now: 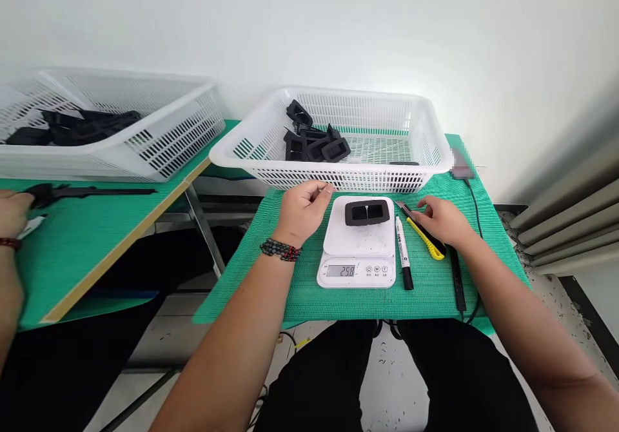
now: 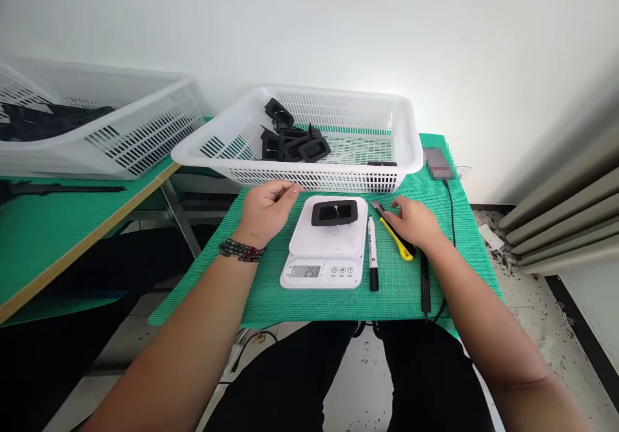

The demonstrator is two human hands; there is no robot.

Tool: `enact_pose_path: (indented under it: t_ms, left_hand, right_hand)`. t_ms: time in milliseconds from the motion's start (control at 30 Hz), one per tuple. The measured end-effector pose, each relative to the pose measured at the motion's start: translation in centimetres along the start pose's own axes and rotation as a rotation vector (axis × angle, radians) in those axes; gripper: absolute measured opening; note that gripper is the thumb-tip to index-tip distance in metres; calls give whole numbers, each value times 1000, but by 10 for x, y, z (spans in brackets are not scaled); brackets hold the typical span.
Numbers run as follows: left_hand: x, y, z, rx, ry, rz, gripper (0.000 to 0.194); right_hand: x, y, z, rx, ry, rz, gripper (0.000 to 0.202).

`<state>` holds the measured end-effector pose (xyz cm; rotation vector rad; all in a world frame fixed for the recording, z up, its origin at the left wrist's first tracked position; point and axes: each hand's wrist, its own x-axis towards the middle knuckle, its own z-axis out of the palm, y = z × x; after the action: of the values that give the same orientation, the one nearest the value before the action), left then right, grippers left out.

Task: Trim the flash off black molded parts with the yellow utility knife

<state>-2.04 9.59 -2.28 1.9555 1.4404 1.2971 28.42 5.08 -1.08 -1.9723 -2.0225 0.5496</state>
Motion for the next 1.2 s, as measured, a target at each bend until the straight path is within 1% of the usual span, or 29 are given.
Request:
enact_pose_path:
  t_ms: [200, 567, 733, 833, 933, 1067, 1200]
  left_hand:
    - [-2, 2, 2, 33, -57, 19, 31]
    - [-3, 3, 3, 63, -80, 64, 30]
    - [-5, 5, 2, 34, -151, 84, 27]
    - [-6, 7, 1, -10, -195, 107, 34]
    - [-5, 9, -2, -44, -241, 141, 38]
    - [-3, 10, -5, -37, -297, 200, 35]
    - [-2, 7, -5, -65, -334, 213, 26]
  right_hand:
    - [2, 1, 1, -7, -15, -8, 30]
    - [2, 3, 1, -41, -38, -32, 32]
    - [3, 4, 2, -43, -38, -41, 32]
    - [2, 3, 1, -24, -43, -37, 35]
    - [1, 2, 1, -4, -59, -34, 42]
    - [0, 1, 0, -12, -82, -54, 48]
    - [0, 3, 0, -36, -102, -83, 53]
